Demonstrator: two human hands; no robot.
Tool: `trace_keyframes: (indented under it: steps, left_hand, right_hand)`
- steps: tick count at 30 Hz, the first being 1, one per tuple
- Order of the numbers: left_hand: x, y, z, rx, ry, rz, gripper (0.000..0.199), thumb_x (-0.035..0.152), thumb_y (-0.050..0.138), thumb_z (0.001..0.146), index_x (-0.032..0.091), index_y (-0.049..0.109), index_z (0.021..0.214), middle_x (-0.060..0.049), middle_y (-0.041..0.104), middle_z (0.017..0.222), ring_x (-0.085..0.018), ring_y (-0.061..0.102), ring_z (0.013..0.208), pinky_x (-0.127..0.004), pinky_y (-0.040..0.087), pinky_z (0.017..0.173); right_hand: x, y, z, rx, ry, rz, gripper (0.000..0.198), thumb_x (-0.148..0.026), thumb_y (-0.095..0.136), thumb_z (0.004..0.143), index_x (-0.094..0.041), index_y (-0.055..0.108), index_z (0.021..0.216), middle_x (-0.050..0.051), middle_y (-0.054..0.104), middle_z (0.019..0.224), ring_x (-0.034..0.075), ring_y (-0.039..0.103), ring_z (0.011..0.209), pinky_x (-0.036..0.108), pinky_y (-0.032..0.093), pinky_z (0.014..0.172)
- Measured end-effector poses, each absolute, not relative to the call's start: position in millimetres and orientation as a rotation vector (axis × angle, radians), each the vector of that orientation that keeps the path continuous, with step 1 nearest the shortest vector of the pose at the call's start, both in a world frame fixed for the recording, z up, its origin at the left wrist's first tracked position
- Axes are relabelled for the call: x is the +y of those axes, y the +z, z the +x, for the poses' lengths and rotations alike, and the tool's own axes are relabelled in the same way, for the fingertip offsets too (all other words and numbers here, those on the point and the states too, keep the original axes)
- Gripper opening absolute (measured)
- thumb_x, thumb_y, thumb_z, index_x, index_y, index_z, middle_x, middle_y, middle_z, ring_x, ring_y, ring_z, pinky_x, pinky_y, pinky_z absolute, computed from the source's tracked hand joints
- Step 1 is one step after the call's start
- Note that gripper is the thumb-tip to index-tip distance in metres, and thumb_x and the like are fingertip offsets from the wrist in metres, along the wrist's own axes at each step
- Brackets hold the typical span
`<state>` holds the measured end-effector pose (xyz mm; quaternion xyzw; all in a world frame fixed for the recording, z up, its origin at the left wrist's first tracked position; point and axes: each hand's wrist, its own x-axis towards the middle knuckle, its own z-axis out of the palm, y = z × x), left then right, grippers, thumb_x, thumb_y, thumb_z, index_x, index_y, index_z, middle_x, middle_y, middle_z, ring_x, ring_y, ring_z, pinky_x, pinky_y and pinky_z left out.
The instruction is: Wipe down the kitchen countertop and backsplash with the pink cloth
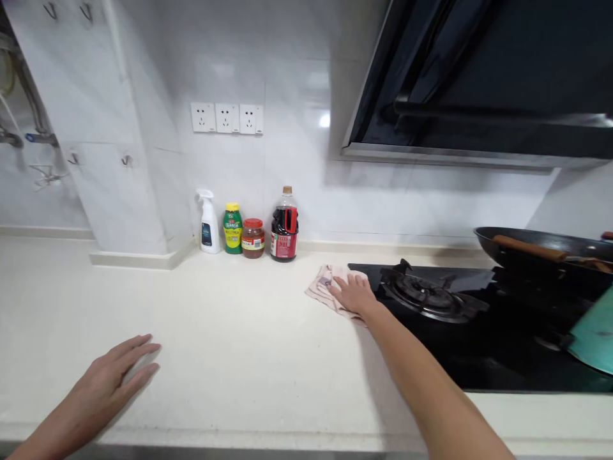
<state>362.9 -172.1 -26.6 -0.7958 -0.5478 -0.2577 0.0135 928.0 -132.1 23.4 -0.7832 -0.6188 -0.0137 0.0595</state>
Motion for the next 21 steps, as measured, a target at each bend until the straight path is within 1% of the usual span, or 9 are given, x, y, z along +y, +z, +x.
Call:
trace_keyframes:
  steps: [4, 7, 10, 12, 14, 16, 17, 19, 21]
  left_hand:
    - [-167.4, -23.7, 361.7, -1.706, -0.76, -2.504, 0.055, 0.064, 0.046, 0.088, 0.032, 0.072, 0.123, -0.005, 0.065, 0.142, -0.032, 0.055, 0.138, -0.05, 0.043, 0.117]
    - [-164.8, -21.5, 360.8, -1.708, -0.769, -2.51, 0.056, 0.065, 0.045, 0.086, 0.031, 0.074, 0.12, -0.006, 0.066, 0.14, -0.031, 0.056, 0.136, -0.049, 0.044, 0.117]
    - [-159.2, -24.5, 357.2, -1.679, -0.769, -2.53, 0.055, 0.064, 0.045, 0.088, 0.031, 0.073, 0.122, -0.006, 0.066, 0.141, -0.031, 0.056, 0.136, -0.049, 0.042, 0.118]
    - [-154.5, -27.7, 354.7, -1.677, -0.745, -2.553, 0.058, 0.065, 0.044, 0.089, 0.029, 0.071, 0.125, -0.007, 0.063, 0.144, -0.03, 0.054, 0.138, -0.05, 0.04, 0.12]
    - [-150.5, -29.7, 353.7, -1.687, -0.713, -2.569, 0.062, 0.066, 0.042, 0.089, 0.025, 0.07, 0.128, -0.009, 0.061, 0.146, -0.03, 0.052, 0.139, -0.05, 0.037, 0.121]
    - [-148.3, -29.5, 354.4, -1.695, -0.694, -2.57, 0.064, 0.066, 0.041, 0.09, 0.024, 0.069, 0.129, -0.01, 0.06, 0.146, -0.03, 0.051, 0.14, -0.05, 0.036, 0.122]
    - [-147.8, -28.7, 355.1, -1.694, -0.69, -2.57, 0.065, 0.066, 0.04, 0.09, 0.023, 0.069, 0.13, -0.01, 0.06, 0.146, -0.03, 0.051, 0.14, -0.05, 0.036, 0.122]
    - [-147.7, -26.1, 356.9, -1.691, -0.687, -2.571, 0.065, 0.066, 0.04, 0.09, 0.023, 0.068, 0.129, -0.01, 0.061, 0.145, -0.03, 0.051, 0.14, -0.05, 0.036, 0.121]
    - [-147.7, -23.4, 358.5, -1.683, -0.674, -2.58, 0.065, 0.065, 0.04, 0.09, 0.022, 0.069, 0.128, -0.01, 0.061, 0.145, -0.03, 0.052, 0.139, -0.049, 0.037, 0.121]
  right_hand:
    - [-165.1, 9.6, 954.6, -1.893, -0.058, -2.385, 0.062, -0.057, 0.033, 0.104, -0.024, 0.038, 0.157, 0.014, 0.029, 0.164, 0.034, 0.018, 0.153, 0.054, 0.015, 0.124]
    - [-205.7, 1.4, 950.1, -1.949, -0.042, -2.339, 0.07, -0.065, 0.035, 0.101, -0.022, 0.038, 0.157, 0.015, 0.026, 0.165, 0.033, 0.017, 0.154, 0.05, 0.015, 0.125]
    - [-263.3, -4.0, 940.4, -1.994, 0.019, -2.219, 0.083, -0.075, 0.045, 0.093, -0.02, 0.041, 0.156, 0.016, 0.023, 0.165, 0.035, 0.016, 0.153, 0.054, 0.014, 0.125]
    - [-305.0, -8.5, 933.1, -1.988, 0.046, -2.105, 0.084, -0.077, 0.052, 0.089, -0.021, 0.046, 0.152, 0.016, 0.027, 0.164, 0.037, 0.02, 0.152, 0.058, 0.019, 0.124]
    - [-342.8, -15.0, 925.9, -1.947, -0.013, -1.972, 0.069, -0.068, 0.053, 0.092, -0.021, 0.055, 0.142, 0.017, 0.038, 0.158, 0.037, 0.032, 0.146, 0.058, 0.029, 0.12]
    - [-373.5, -23.2, 920.5, -1.878, -0.131, -1.818, 0.049, -0.054, 0.049, 0.095, -0.021, 0.062, 0.128, 0.017, 0.051, 0.145, 0.034, 0.047, 0.134, 0.055, 0.039, 0.113]
    - [-386.0, -27.2, 919.0, -1.845, -0.178, -1.747, 0.041, -0.048, 0.048, 0.095, -0.021, 0.063, 0.122, 0.017, 0.056, 0.137, 0.033, 0.052, 0.127, 0.053, 0.042, 0.109]
    - [-406.1, -33.6, 919.1, -1.776, -0.211, -1.653, 0.031, -0.042, 0.049, 0.093, -0.022, 0.063, 0.113, 0.014, 0.062, 0.124, 0.031, 0.056, 0.116, 0.05, 0.046, 0.102]
    - [-420.5, -35.5, 924.5, -1.676, -0.184, -1.634, 0.027, -0.041, 0.053, 0.09, -0.023, 0.063, 0.107, 0.011, 0.064, 0.114, 0.029, 0.058, 0.109, 0.046, 0.048, 0.097]
